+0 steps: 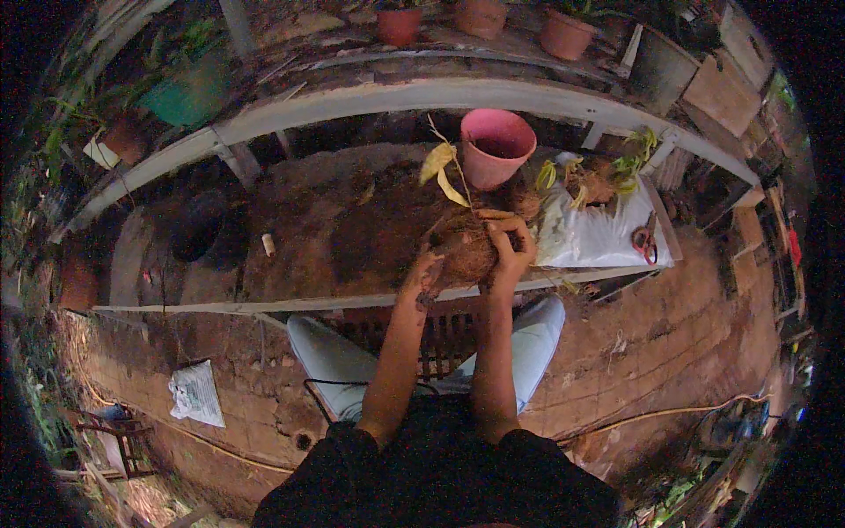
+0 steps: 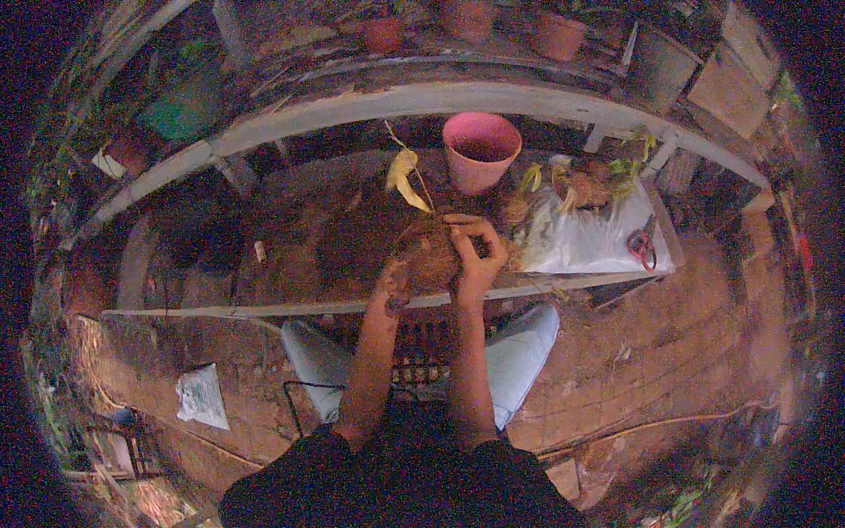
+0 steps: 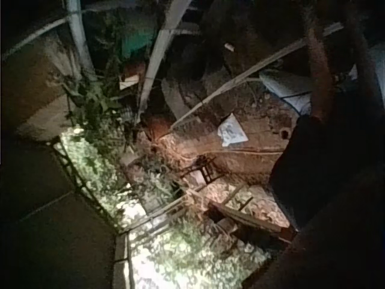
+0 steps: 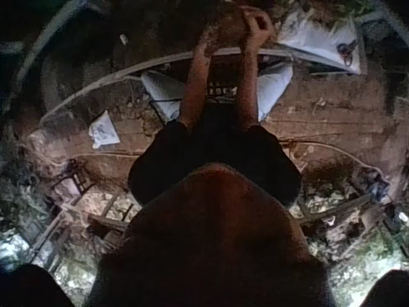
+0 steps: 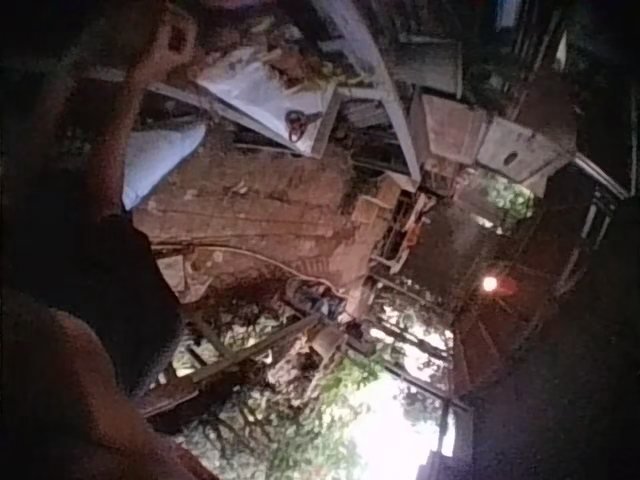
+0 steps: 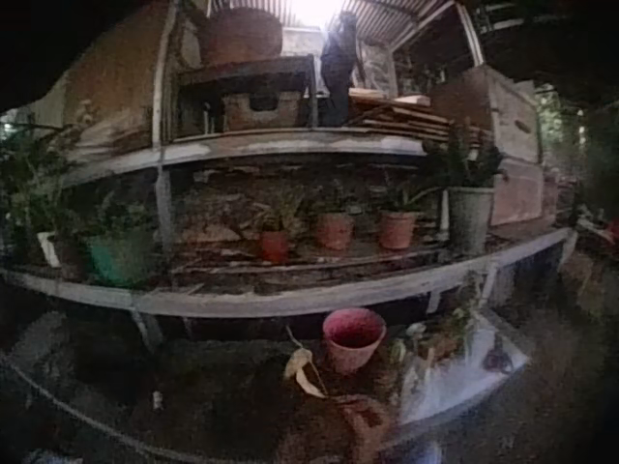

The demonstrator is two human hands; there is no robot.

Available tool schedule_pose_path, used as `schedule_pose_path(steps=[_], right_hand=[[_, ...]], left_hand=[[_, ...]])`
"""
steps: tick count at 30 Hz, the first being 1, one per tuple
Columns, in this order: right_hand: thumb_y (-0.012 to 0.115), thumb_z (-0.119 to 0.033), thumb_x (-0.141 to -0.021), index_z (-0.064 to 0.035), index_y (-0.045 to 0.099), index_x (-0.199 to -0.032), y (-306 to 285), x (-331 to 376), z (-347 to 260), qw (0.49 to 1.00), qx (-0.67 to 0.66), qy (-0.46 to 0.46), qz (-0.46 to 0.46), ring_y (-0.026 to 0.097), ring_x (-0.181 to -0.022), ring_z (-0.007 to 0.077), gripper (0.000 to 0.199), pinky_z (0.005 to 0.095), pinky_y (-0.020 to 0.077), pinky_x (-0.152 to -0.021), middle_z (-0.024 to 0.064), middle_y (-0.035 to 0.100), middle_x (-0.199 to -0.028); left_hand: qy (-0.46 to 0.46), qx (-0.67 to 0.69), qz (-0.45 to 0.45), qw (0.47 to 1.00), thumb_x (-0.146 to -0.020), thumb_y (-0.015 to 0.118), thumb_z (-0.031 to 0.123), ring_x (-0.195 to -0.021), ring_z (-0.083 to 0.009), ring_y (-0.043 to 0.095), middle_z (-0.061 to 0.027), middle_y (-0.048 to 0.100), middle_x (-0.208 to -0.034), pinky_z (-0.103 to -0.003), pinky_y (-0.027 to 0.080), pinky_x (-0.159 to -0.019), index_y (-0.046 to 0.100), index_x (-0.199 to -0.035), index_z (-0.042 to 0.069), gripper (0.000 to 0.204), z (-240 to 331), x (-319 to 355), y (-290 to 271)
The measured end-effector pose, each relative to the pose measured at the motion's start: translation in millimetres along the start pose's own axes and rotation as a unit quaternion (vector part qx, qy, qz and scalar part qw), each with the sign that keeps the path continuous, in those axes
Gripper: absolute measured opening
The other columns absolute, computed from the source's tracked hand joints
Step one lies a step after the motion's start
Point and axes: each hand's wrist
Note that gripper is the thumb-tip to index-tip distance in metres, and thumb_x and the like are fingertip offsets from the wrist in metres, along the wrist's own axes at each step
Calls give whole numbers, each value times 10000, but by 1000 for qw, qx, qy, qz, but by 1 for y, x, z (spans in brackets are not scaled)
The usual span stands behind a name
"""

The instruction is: The person sits at a workbench and repeatedly handles a clump of fibrous plant material, breaking it apart and shaping it by hand. A small white tube is picked up and used to apply a substance to the material before it is set aside.

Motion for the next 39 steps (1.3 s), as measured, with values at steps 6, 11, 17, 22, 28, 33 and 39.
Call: schedule_pose_path(steps=[6, 11, 17, 22, 28, 33, 39], right_hand=[[586, 45, -793, 5, 610, -830, -2, 2, 3, 998, 54, -24, 34, 608, -912, 203, 60, 347, 446, -885, 135, 672, -937], [569, 27, -840, 12, 636, -934, 15, 1, 1, 998, 49, -5, 49, 601, -948, 188, 116, 341, 440, -912, 118, 671, -948], [583, -14, -858, 19, 647, -993, 9, 1, 17, 987, 155, -33, 16, 590, -926, 179, 153, 311, 443, -885, 91, 658, -986], [632, -41, -832, 25, 681, -908, -14, -7, 17, 992, 102, 10, 68, 585, -867, 155, 112, 276, 443, -836, 78, 668, -926], [656, -81, -835, 28, 691, -913, -7, -10, 22, 995, 73, 73, 2, 577, -816, 112, 139, 254, 447, -792, 42, 672, -872], [618, -85, -869, 40, 677, -898, 3, -9, 18, 985, 154, 29, 70, 589, -863, 133, 142, 270, 449, -842, 65, 675, -899], [509, -122, -927, 39, 648, -962, 30, -4, 12, 997, 79, -22, -5, 585, -938, 182, 215, 301, 426, -900, 101, 655, -977]], left_hand=[[-24, -70, 30, 997, -733, 742, 24, -977, -194, 620, -87, 613, -1122, -326, 538, -851, 544, -1197, 32, 504, 24, 11, 71], [15, -44, 81, 996, -724, 756, 11, -922, -170, 629, -69, 628, -1081, -301, 543, -806, 564, -1154, 32, 472, 29, 9, 82], [90, -234, 214, 944, -743, 765, 122, -979, -167, 611, -81, 594, -1164, -308, 515, -843, 511, -1256, 30, 580, -2, 2, 72], [170, -71, -122, 975, -866, 635, 307, -1135, -155, 536, -74, 529, -1286, -322, 456, -949, 409, -1374, 80, 601, 20, 12, 57], [-83, 51, 55, 994, -891, 603, 275, -1133, -222, 543, -100, 516, -1294, -379, 468, -967, 409, -1360, 86, 542, -11, 9, 2], [8, -54, 66, 996, -824, 700, 211, -1139, -210, 534, -88, 523, -1250, -360, 459, -984, 381, -1350, 64, 632, -4, 0, 19], [172, -202, 204, 942, -818, 673, 142, -1151, -238, 522, -113, 480, -1297, -371, 451, -980, 336, -1376, 40, 660, -3, -6, 38]])
Point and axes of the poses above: each hand's wrist, its own x-axis away from the middle knuckle, its own y-axis out of the palm, z = x × y
